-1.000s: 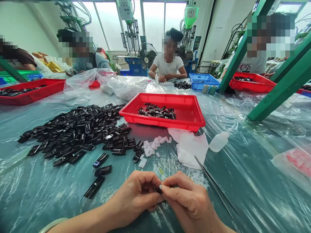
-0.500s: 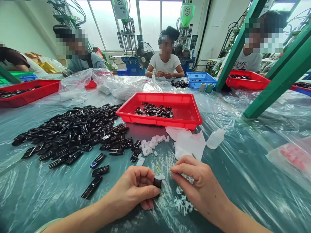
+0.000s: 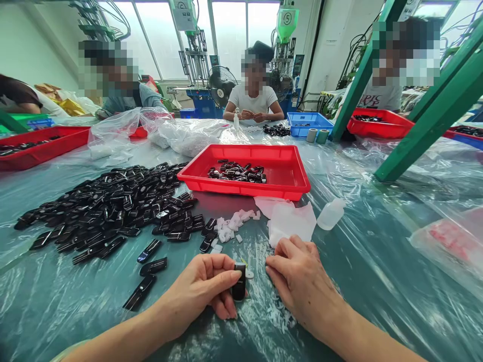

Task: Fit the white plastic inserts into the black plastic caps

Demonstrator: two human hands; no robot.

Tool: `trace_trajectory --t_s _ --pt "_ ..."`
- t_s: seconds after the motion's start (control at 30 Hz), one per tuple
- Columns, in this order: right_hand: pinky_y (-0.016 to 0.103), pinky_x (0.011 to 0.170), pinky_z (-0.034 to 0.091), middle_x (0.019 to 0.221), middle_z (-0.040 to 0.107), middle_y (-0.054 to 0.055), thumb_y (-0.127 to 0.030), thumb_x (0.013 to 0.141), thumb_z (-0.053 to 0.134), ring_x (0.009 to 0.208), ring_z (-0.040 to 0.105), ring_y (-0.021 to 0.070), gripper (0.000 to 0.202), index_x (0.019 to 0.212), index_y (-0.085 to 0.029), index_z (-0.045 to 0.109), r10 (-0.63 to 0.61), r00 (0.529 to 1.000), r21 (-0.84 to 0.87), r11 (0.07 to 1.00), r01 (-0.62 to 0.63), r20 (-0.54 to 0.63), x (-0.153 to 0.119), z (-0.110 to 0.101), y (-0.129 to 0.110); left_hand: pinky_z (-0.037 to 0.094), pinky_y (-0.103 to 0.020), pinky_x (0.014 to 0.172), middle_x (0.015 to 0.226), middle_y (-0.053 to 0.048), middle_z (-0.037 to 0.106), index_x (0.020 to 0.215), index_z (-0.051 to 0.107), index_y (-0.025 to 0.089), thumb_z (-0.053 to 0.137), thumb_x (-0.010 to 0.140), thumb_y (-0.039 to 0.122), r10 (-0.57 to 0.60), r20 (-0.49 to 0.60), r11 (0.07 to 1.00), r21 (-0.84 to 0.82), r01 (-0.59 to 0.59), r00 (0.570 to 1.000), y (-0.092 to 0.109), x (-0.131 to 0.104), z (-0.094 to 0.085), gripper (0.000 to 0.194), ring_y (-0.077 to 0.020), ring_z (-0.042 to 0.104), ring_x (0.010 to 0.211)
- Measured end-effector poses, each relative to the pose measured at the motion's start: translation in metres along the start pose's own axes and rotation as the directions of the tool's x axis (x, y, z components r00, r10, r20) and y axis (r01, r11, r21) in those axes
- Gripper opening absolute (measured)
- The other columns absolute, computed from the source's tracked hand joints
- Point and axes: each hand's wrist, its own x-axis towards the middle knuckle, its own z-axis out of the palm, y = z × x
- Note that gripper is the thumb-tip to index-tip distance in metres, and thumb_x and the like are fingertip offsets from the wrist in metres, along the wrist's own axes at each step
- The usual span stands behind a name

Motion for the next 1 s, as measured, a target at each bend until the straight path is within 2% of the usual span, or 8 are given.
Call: trace_trajectory --t_s 0.13,0.27,0.37,0.5,0.67,0.87,1.0 --pt "0.032 0.066 0.034 0.071 0.054 0.002 -0.014 0.083 0.049 0.073 0.050 0.0169 0.020 0.068 -0.021 0.061 0.004 1.000 -0.017 1.000 -0.004 -0.003 0.000 0.005 -0.003 0.042 -0.014 0.039 0.061 -0.003 0.062 0.070 0.047 0.013 0.061 0.071 0.038 -0.006 -0.004 1.000 -0.008 0.006 1.000 0.000 -0.001 0.001 0.028 -0.0082 0.058 0.043" --pt "0.032 0.069 0.037 0.074 0.058 0.003 -0.015 0.085 0.047 0.075 0.053 0.0172 0.018 0.074 -0.020 0.059 -0.017 0.998 0.013 1.000 0.017 -0.057 0.002 0.004 -0.006 0.041 -0.013 0.037 0.058 -0.002 0.061 0.068 0.046 0.014 0.062 0.070 0.036 -0.026 -0.002 0.999 -0.033 0.026 1.000 0.000 -0.002 0.001 0.028 -0.0092 0.059 0.043" --pt "0.029 0.067 0.041 0.073 0.060 0.003 -0.017 0.087 0.045 0.072 0.054 0.0150 0.016 0.078 -0.019 0.058 0.001 0.996 0.142 0.990 0.011 -0.086 0.003 -0.001 -0.009 0.040 -0.012 0.037 0.051 0.001 0.057 0.067 0.047 0.014 0.062 0.070 0.033 -0.043 0.038 0.997 -0.066 0.046 0.998 0.000 -0.003 0.002 0.024 -0.0099 0.060 0.043" --pt "0.023 0.056 0.043 0.066 0.060 -0.001 -0.022 0.084 0.052 0.061 0.054 0.0120 0.013 0.075 -0.020 0.062 0.199 0.980 0.452 0.873 -0.182 0.009 0.003 -0.006 -0.015 0.040 -0.011 0.037 0.049 0.002 0.057 0.065 0.048 0.014 0.062 0.069 0.028 -0.076 0.100 0.992 -0.093 0.086 0.992 0.000 -0.004 0.003 0.020 -0.0101 0.060 0.043" --pt "0.023 0.058 0.045 0.066 0.061 0.000 -0.028 0.081 0.056 0.062 0.056 0.0133 0.013 0.075 -0.020 0.064 0.327 0.937 0.585 0.739 -0.334 0.122 0.002 -0.007 -0.021 0.041 -0.012 0.038 0.054 0.000 0.060 0.066 0.049 0.014 0.063 0.068 0.027 -0.084 0.130 0.991 -0.092 0.096 0.988 -0.001 -0.003 0.004 0.019 -0.0100 0.061 0.044" --pt "0.022 0.057 0.044 0.064 0.061 0.000 -0.029 0.078 0.058 0.061 0.055 0.0125 0.015 0.071 -0.018 0.066 0.326 0.919 0.670 0.634 -0.386 0.221 0.004 -0.006 -0.027 0.042 -0.013 0.040 0.055 0.000 0.061 0.073 0.053 0.013 0.066 0.066 0.028 -0.080 0.165 0.995 -0.049 0.089 0.983 -0.005 -0.005 0.004 0.020 -0.0104 0.061 0.045" --pt "0.022 0.058 0.043 0.064 0.060 0.000 -0.024 0.079 0.057 0.062 0.054 0.0118 0.015 0.068 -0.018 0.066 0.256 0.939 0.665 0.663 -0.344 0.230 0.003 -0.008 -0.028 0.043 -0.014 0.042 0.052 0.001 0.057 0.071 0.055 0.012 0.064 0.067 0.027 -0.065 0.180 0.998 0.008 0.064 0.982 -0.008 -0.006 0.006 0.018 -0.0090 0.058 0.044"
